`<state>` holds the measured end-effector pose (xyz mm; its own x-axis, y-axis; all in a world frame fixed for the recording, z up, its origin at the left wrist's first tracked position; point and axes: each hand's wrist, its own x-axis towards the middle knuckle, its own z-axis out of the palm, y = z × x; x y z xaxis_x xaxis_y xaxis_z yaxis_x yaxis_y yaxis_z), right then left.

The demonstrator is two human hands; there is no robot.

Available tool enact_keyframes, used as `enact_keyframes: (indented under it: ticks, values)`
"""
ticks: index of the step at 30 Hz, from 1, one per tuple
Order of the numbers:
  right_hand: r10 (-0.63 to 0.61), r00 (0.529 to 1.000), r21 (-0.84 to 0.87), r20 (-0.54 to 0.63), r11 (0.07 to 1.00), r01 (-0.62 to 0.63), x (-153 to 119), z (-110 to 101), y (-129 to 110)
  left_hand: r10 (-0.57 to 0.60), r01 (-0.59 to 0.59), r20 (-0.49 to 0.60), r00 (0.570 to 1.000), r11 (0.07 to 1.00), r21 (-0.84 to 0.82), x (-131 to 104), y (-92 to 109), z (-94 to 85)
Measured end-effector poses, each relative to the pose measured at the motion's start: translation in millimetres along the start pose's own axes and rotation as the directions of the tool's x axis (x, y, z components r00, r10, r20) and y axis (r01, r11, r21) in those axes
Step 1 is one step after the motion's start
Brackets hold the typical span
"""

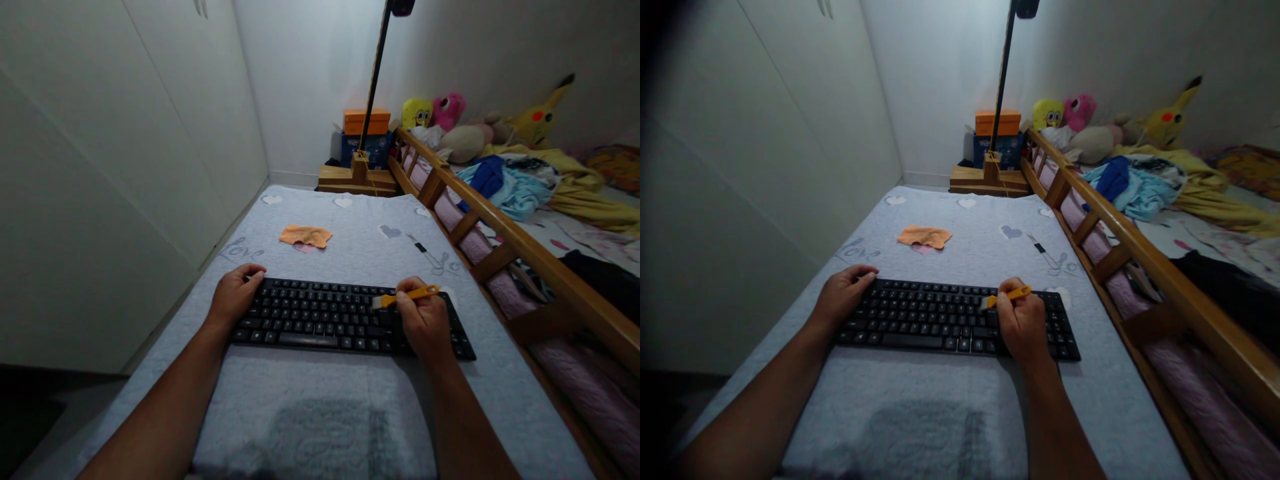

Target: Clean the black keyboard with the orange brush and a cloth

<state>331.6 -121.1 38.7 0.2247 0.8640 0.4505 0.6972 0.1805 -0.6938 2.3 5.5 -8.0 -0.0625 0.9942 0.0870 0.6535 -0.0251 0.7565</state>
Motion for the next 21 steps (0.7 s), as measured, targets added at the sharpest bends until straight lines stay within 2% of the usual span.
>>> enact_keyframes:
  ticks: [8,16,21]
  values:
    - [-0.021,0.998,-0.084,0.051,0.996,0.025,3.0,6.0,2.9,0.011,-0.011,-0.008,1.000,1.000,-0.006,-0.4,1.1,0.2]
    - [0.006,1.000,0.027,0.005,1.000,-0.007,1.6,6.6,2.1,0.007,-0.007,-0.007,1.000,1.000,-0.017,-0.3,0.8,0.3]
    - [-0.024,0.998,-0.042,0.055,0.999,0.026,2.1,7.9,2.7,0.001,-0.001,-0.003,1.000,1.000,-0.008,-0.7,3.5,-0.3]
